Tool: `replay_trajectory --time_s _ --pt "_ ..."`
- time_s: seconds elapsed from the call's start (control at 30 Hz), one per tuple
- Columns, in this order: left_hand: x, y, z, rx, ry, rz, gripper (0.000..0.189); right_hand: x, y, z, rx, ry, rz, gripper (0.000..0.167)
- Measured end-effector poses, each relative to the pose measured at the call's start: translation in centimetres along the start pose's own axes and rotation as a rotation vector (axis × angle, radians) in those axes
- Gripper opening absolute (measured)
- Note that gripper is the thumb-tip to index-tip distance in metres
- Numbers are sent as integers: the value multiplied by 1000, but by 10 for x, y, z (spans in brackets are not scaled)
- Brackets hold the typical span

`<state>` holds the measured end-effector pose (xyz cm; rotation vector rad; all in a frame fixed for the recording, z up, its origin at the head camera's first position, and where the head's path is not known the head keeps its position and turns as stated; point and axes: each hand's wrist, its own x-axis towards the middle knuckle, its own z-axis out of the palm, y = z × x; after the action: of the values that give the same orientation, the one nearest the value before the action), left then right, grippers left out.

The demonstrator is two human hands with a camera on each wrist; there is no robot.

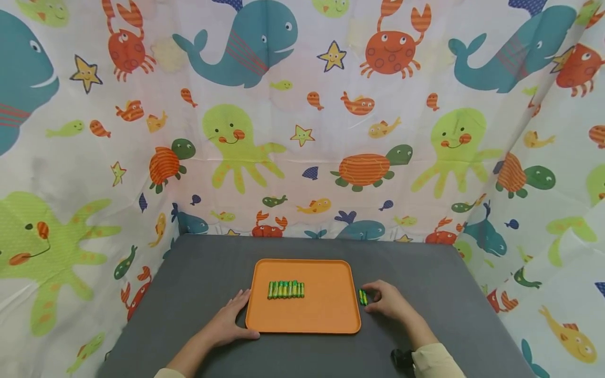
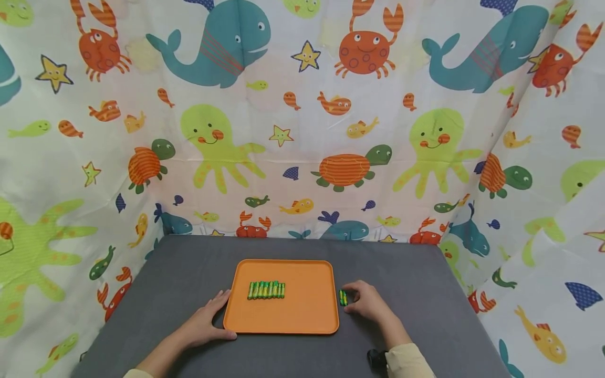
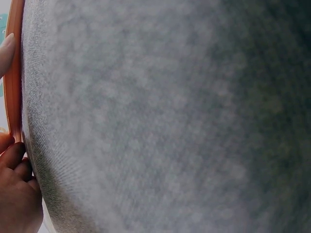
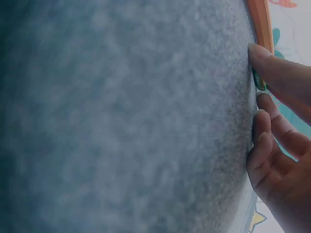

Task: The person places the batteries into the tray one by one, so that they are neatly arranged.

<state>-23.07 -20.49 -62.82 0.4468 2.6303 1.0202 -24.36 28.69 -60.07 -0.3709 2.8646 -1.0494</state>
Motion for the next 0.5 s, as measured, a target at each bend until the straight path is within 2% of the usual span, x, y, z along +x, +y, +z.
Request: replay_trajectory --time_s 0.23,0.4,0.5 --pt "2 0 0 9 -3 -1 121 6 0 1 -29 -15 0 53" --pt "0 2 1 15 -4 -8 121 4 0 1 -33 -21 -25 51" --pt "0 2 1 17 -6 -12 121 3 -1 0 -29 -29 -9 50"
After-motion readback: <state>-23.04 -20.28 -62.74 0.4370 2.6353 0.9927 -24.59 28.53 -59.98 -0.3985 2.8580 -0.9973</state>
